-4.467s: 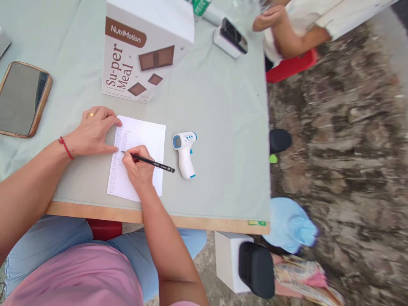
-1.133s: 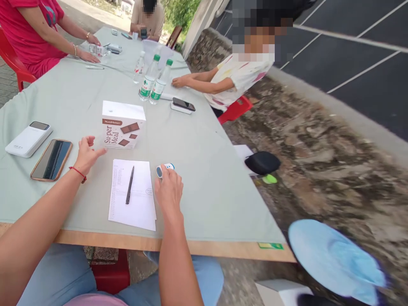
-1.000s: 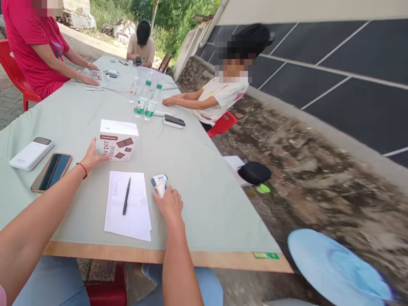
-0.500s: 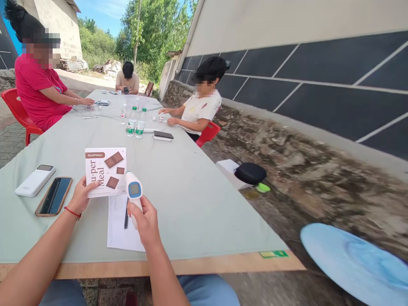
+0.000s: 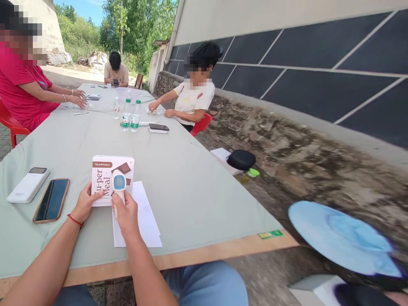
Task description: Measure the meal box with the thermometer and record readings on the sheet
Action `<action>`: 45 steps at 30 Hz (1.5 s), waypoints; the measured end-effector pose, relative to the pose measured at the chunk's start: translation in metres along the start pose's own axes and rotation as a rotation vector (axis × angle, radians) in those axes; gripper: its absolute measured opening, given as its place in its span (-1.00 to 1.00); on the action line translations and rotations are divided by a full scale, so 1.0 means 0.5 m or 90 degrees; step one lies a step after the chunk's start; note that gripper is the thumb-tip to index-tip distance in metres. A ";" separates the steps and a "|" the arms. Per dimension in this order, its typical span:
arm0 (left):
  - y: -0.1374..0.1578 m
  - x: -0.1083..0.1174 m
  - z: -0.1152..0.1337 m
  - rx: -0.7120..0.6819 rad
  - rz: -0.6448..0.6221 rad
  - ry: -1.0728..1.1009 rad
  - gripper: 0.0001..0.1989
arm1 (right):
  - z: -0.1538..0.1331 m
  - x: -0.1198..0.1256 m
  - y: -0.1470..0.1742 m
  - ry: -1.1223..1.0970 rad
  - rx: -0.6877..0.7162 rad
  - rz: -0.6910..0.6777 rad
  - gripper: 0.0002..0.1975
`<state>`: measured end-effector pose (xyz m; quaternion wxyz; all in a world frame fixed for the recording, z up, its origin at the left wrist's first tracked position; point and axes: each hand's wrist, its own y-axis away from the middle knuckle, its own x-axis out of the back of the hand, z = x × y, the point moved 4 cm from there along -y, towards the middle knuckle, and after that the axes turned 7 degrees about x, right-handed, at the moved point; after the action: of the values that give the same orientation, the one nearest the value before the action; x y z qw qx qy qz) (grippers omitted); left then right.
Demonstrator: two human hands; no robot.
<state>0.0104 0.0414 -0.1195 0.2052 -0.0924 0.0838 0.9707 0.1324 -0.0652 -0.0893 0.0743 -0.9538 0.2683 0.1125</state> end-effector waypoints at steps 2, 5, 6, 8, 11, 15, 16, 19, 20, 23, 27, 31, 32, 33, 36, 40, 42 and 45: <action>-0.001 0.002 -0.004 0.011 0.007 0.010 -0.26 | 0.001 -0.004 -0.003 -0.001 -0.006 -0.006 -0.70; -0.001 0.001 -0.007 0.027 0.012 0.021 -0.25 | 0.007 -0.005 -0.006 0.007 0.004 -0.002 -0.70; -0.001 0.000 -0.008 0.030 0.013 0.024 -0.25 | 0.009 -0.004 -0.007 0.012 0.009 0.003 -0.70; 0.001 -0.001 -0.009 0.035 0.013 0.021 -0.26 | 0.015 -0.002 -0.010 0.014 0.011 0.018 -0.69; 0.004 -0.002 -0.009 0.038 0.015 0.005 -0.27 | 0.018 0.001 -0.015 0.009 -0.002 0.034 -0.68; 0.005 -0.001 -0.009 0.039 0.017 -0.004 -0.27 | 0.011 0.000 -0.018 0.008 -0.012 0.017 -0.68; 0.005 -0.001 -0.009 0.038 0.019 -0.006 -0.27 | 0.009 0.000 -0.018 0.006 -0.012 0.011 -0.68; 0.005 0.000 -0.007 0.036 0.021 -0.009 -0.25 | 0.005 -0.003 -0.016 0.002 -0.011 -0.012 -0.67; 0.005 -0.001 -0.007 0.037 0.018 -0.007 -0.24 | 0.005 -0.004 -0.015 0.002 -0.010 -0.020 -0.66; 0.006 -0.002 -0.005 0.042 0.003 -0.002 -0.24 | 0.005 -0.008 -0.015 0.002 -0.004 -0.041 -0.63; 0.005 -0.001 -0.002 0.044 0.002 -0.009 -0.26 | 0.004 -0.010 -0.016 0.018 0.008 -0.054 -0.61; 0.004 -0.002 -0.002 0.043 -0.001 -0.012 -0.26 | 0.003 -0.010 -0.016 0.036 0.008 -0.056 -0.60; 0.003 -0.002 -0.002 0.043 -0.001 -0.012 -0.25 | 0.002 -0.010 -0.016 0.036 0.006 -0.057 -0.60; 0.003 -0.001 -0.002 0.043 -0.001 -0.010 -0.25 | 0.002 -0.010 -0.016 0.035 0.005 -0.057 -0.60; 0.002 -0.001 -0.003 0.043 -0.001 -0.008 -0.25 | 0.001 -0.010 -0.017 0.034 0.002 -0.057 -0.59; 0.004 -0.001 -0.001 0.045 -0.002 -0.009 -0.24 | 0.000 -0.009 -0.017 0.042 0.000 -0.056 -0.57; 0.005 -0.001 0.000 0.047 0.000 -0.012 -0.24 | -0.002 -0.010 -0.017 0.040 0.004 -0.059 -0.58; 0.006 -0.001 0.001 0.047 0.002 -0.009 -0.25 | -0.011 -0.010 -0.015 0.021 0.002 -0.063 -0.61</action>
<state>0.0094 0.0385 -0.1184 0.2074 -0.0778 0.1180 0.9680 0.1332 -0.0577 -0.0822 0.0767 -0.9676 0.2219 0.0926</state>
